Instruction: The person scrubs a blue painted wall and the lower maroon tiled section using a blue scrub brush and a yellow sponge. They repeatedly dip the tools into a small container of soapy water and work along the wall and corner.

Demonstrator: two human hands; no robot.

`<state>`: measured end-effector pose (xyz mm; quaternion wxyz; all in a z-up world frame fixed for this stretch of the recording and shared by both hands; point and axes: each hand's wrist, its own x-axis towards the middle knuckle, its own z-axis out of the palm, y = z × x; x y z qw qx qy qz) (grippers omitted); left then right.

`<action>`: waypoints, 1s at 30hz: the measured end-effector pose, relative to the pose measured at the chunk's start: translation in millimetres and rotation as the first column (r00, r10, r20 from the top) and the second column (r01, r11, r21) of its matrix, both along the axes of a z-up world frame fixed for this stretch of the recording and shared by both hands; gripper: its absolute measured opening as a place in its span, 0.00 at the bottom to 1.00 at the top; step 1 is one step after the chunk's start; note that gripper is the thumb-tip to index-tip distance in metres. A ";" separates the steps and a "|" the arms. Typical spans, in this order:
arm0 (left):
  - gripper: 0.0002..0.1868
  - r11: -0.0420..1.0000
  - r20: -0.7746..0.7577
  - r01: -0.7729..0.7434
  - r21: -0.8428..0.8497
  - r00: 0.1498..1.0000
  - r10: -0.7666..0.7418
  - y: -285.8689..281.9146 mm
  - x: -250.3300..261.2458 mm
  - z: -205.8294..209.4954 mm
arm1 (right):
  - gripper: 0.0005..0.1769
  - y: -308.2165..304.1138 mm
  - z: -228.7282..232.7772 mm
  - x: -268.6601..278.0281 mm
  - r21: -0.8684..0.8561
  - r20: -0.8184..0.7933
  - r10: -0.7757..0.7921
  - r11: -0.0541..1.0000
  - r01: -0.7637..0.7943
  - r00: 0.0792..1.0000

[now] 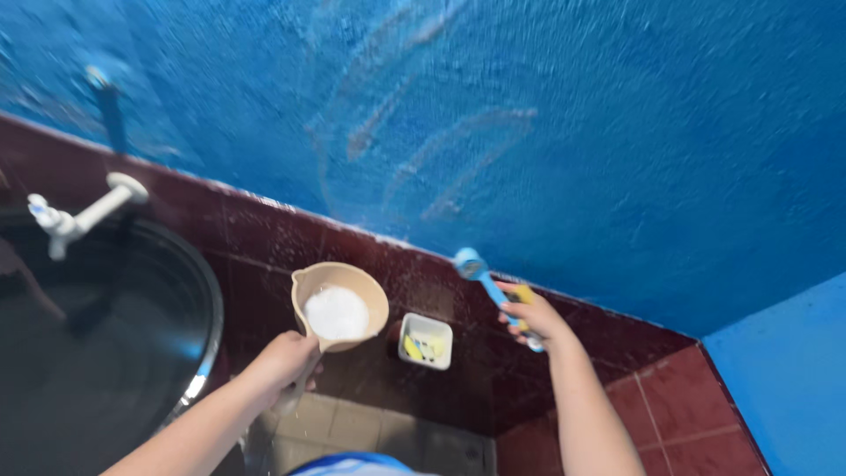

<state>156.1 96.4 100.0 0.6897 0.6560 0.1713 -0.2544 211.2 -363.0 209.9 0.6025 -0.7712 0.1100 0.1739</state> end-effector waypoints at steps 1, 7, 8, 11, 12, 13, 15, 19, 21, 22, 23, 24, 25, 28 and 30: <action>0.13 1.000 -0.009 0.007 0.002 1.000 -0.007 -2.3 -5.4 -1.8 | 0.37 -9.2 -9.7 -9.8 0.071 -0.017 -0.036 0.997 0.037 0.999; 0.12 0.998 -0.013 -0.030 0.048 0.999 0.030 -32.5 -21.9 6.7 | 0.40 39.8 -51.1 17.5 0.312 0.085 0.127 0.939 -0.148 0.988; 0.11 0.994 -0.011 -0.021 0.103 1.000 0.022 -37.5 -21.6 11.3 | 0.38 65.7 -54.3 32.9 0.301 0.115 0.142 0.938 -0.171 0.983; 0.12 0.991 -0.030 -0.011 0.135 0.999 0.015 -54.3 -25.8 20.7 | 0.33 154.1 -56.5 60.4 0.327 0.119 0.223 0.911 -0.250 0.968; 0.13 0.989 -0.027 -0.018 0.144 0.999 0.022 -60.8 -25.9 21.0 | 0.32 182.5 -53.8 66.4 0.243 0.072 0.196 0.948 -0.208 0.978; 0.13 0.988 -0.024 -0.025 0.153 0.999 0.029 -67.3 -25.6 20.1 | 0.31 202.1 -49.8 68.8 0.155 0.027 0.165 0.974 -0.168 0.986; 0.14 0.985 -0.005 -0.053 0.165 0.998 0.055 -79.0 -22.4 16.8 | 0.30 213.1 -42.0 68.2 0.147 0.036 0.170 0.974 -0.174 0.985; 0.13 0.978 0.008 -0.110 0.176 0.994 0.110 -101.8 -24.3 2.8 | 0.29 143.2 -49.3 53.6 0.132 0.085 0.154 0.978 -0.164 0.984; 0.12 0.980 0.022 -0.137 0.143 0.991 0.135 -113.8 -26.1 -3.8 | 0.32 72.7 -57.2 39.5 0.199 0.093 0.146 0.966 -0.162 0.985; 0.12 0.982 0.040 -0.152 0.112 0.988 0.149 -118.6 -28.1 -5.7 | 0.32 35.9 -61.1 26.1 0.283 0.170 0.194 0.930 -0.236 0.966; 0.12 0.983 0.059 -0.167 0.081 0.985 0.163 -121.9 -30.0 -6.0 | 0.34 3.0 -64.9 11.6 0.289 0.125 0.102 0.948 -0.134 0.987; 0.12 0.980 0.066 -0.166 0.108 0.985 0.159 -125.7 -33.3 -4.9 | 0.34 -28.5 -67.6 -4.6 0.338 0.097 0.036 0.939 -0.067 0.995; 0.13 0.977 0.073 -0.165 0.135 0.985 0.156 -130.7 -36.1 -2.0 | 0.36 -55.9 -67.7 -17.0 0.426 0.037 0.000 0.905 -0.016 0.999; 0.12 0.968 0.057 -0.133 0.213 0.991 0.123 -140.2 -49.4 12.8 | 0.36 -92.6 -67.1 -29.4 0.370 0.003 -0.075 0.927 0.069 0.997; 0.12 0.963 0.048 -0.124 0.240 0.992 0.116 -144.8 -60.9 22.0 | 0.35 -90.5 -65.8 -26.3 0.338 0.001 -0.078 0.938 0.073 0.997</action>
